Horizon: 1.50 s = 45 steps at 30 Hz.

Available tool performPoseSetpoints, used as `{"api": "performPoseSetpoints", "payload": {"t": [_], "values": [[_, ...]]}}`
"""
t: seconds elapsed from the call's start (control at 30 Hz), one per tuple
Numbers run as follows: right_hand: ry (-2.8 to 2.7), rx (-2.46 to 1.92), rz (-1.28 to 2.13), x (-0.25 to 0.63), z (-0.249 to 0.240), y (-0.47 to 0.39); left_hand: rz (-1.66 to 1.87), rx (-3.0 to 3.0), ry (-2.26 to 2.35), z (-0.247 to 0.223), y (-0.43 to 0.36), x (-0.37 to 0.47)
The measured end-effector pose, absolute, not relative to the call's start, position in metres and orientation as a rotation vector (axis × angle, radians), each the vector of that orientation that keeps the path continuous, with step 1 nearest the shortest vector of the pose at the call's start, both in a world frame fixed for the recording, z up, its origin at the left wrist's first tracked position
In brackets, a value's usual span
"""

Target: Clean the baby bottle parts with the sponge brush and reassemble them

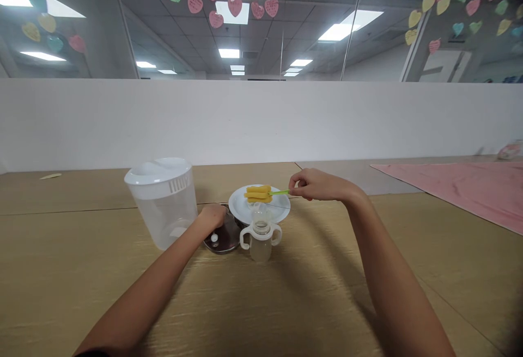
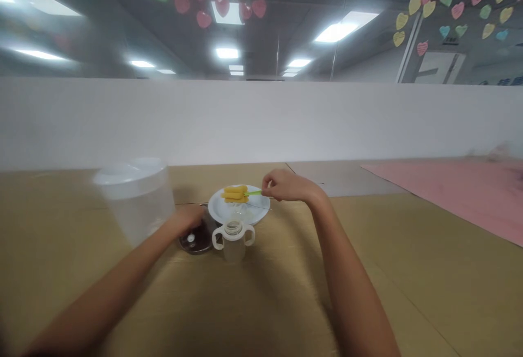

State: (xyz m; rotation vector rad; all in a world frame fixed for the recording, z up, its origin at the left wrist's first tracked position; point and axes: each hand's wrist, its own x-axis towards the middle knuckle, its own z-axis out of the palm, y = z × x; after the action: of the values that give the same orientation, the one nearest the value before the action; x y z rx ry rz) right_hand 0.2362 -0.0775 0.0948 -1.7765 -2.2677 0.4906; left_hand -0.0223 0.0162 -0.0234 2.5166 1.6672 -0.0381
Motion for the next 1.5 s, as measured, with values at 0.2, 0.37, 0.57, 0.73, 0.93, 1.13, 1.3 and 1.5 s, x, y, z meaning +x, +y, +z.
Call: {"api": "performPoseSetpoints", "payload": {"t": [0.2, 0.37, 0.57, 0.73, 0.93, 1.13, 1.3, 1.5], "values": [[-2.276, -1.776, 0.478, 0.236, 0.095, -0.077, -0.242, 2.536, 1.863, -0.022, 0.021, -0.015], [-2.269, -1.77, 0.482, 0.236, 0.095, -0.077, -0.242, 2.579, 1.891, -0.02, 0.018, -0.015], [-2.266, -1.777, 0.479, 0.235, 0.096, -0.079, -0.114, 2.597, 1.959, -0.017, 0.017, -0.015], [-2.253, -1.796, 0.452, 0.238, 0.095, -0.077, 0.119, 2.682, 1.914, 0.002, 0.012, -0.008], [-2.253, -1.806, 0.426, 0.238, 0.096, -0.078, 0.326, 2.832, 1.525, 0.002, 0.001, 0.013], [-2.232, -1.846, 0.414, 0.237, 0.096, -0.077, 0.298, 2.791, 1.236, -0.018, 0.01, 0.015], [-2.226, -1.838, 0.416, 0.236, 0.095, -0.076, 0.314, 2.766, 1.138, -0.018, 0.016, 0.014], [-2.193, -1.858, 0.397, 0.236, 0.095, -0.078, 0.361, 2.646, 1.06, -0.02, 0.018, 0.015]]}}
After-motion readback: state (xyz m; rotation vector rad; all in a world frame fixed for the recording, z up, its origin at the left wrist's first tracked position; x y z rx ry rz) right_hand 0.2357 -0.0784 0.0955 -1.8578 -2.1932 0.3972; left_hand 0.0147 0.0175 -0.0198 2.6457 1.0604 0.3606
